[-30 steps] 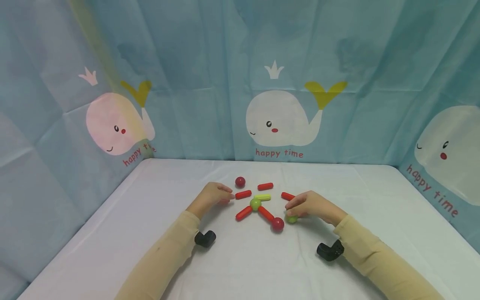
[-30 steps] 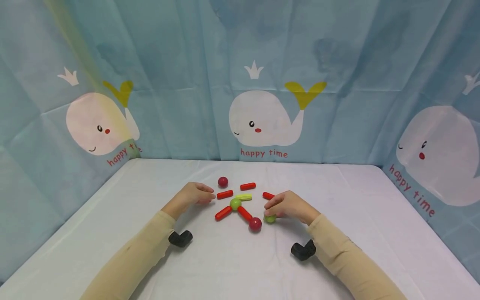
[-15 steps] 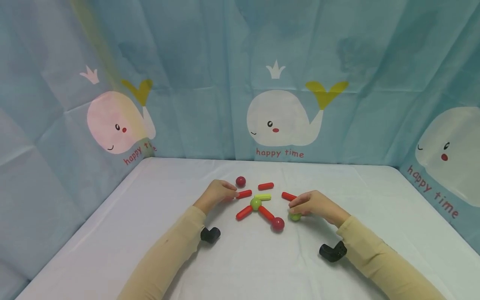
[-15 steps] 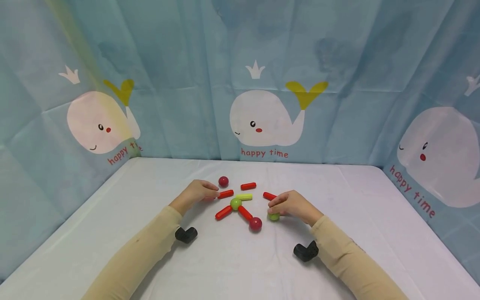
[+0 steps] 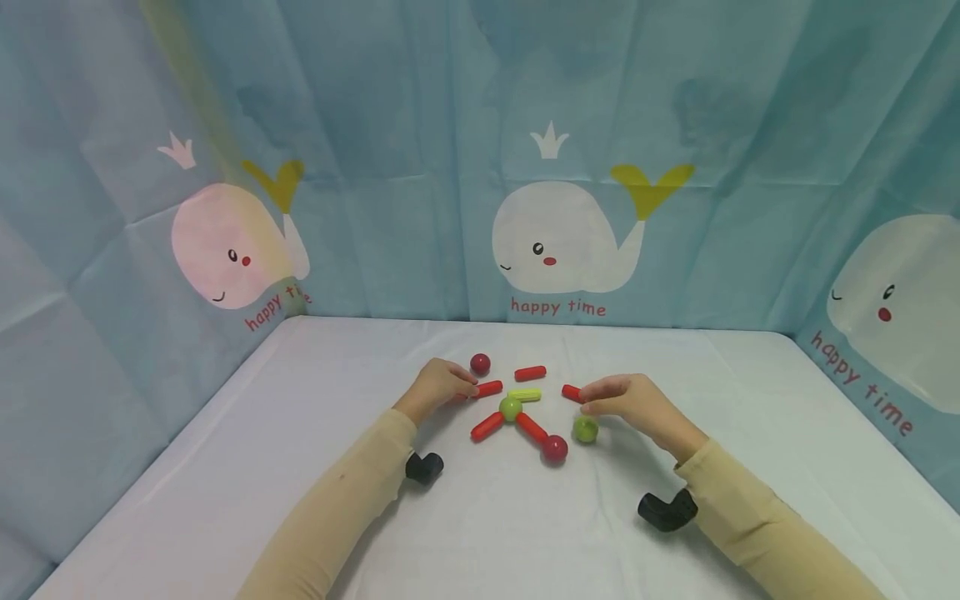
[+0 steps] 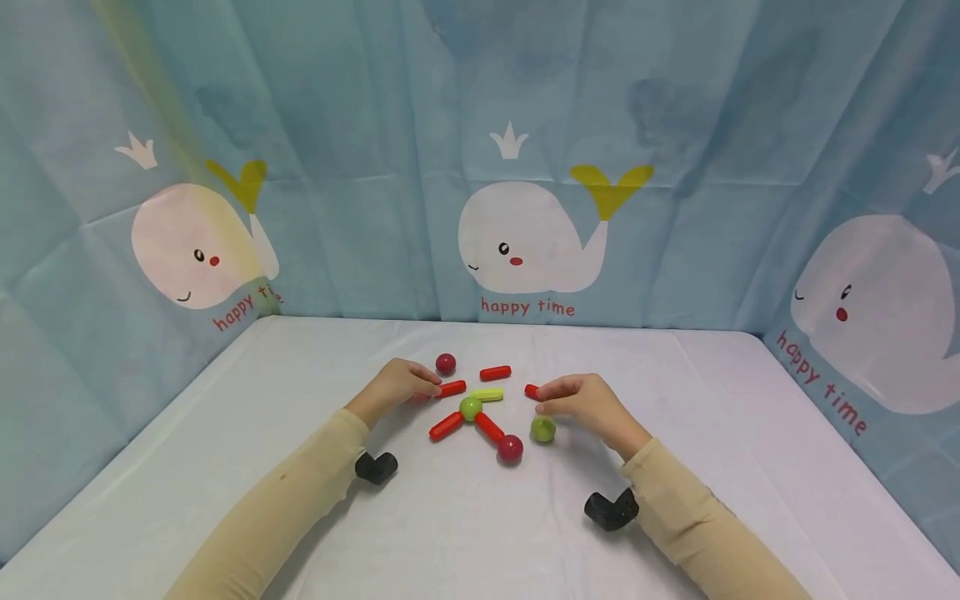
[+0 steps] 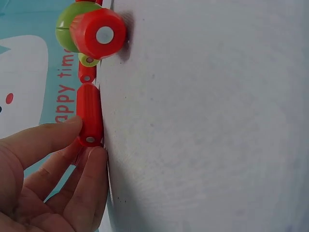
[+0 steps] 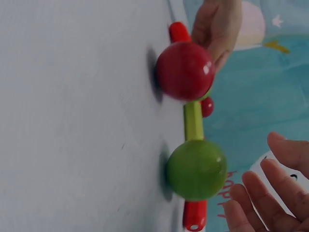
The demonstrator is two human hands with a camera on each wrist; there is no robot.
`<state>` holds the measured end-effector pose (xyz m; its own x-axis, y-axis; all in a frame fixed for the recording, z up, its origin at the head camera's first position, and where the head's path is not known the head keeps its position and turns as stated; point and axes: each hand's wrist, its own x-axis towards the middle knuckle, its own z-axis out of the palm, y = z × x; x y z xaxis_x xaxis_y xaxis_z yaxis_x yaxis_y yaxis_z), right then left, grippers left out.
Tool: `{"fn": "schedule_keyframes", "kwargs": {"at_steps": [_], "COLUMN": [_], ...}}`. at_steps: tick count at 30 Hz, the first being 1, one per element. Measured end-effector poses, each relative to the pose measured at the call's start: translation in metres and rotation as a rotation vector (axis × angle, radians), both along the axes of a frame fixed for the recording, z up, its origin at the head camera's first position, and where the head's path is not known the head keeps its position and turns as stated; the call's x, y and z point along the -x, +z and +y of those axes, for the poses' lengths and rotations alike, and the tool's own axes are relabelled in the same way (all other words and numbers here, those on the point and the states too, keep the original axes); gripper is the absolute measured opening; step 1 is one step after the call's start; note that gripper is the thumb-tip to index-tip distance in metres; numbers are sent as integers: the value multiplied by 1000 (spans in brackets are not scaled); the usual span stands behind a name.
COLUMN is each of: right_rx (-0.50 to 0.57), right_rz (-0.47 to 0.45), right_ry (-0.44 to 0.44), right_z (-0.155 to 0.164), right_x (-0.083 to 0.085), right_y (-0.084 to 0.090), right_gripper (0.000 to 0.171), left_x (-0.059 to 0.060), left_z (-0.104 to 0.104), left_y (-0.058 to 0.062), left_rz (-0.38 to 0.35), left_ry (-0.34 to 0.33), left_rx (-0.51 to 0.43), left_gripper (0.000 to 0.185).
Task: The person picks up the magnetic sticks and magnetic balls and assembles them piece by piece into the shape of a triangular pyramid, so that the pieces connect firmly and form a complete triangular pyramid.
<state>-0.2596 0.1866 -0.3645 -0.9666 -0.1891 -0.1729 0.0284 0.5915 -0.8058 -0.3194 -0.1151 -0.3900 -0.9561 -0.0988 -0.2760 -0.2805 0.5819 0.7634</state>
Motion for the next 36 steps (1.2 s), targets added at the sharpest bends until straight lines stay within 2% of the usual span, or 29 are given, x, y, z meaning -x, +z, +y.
{"fn": "schedule_keyframes", "kwargs": {"at_steps": [9, 12, 18, 31, 36], "right_rx": [120, 138, 164, 159, 141], "right_rz": [13, 15, -12, -54, -30], "right_ry": [31, 46, 77, 132, 150], "right_z": [-4, -6, -11, -24, -26], "right_x": [-13, -16, -20, -27, -28], "right_y": [2, 3, 2, -5, -5], "right_gripper": [39, 40, 39, 42, 42], "left_x": [-7, -10, -20, -40, -47], "left_z": [-1, -4, -12, -30, -36], "left_y": [5, 6, 8, 5, 7], "left_rz": [26, 39, 44, 46, 35], "left_ry": [-26, -41, -76, -112, -129], "left_rx": [58, 95, 105, 152, 154], "left_gripper": [15, 16, 17, 13, 13]}}
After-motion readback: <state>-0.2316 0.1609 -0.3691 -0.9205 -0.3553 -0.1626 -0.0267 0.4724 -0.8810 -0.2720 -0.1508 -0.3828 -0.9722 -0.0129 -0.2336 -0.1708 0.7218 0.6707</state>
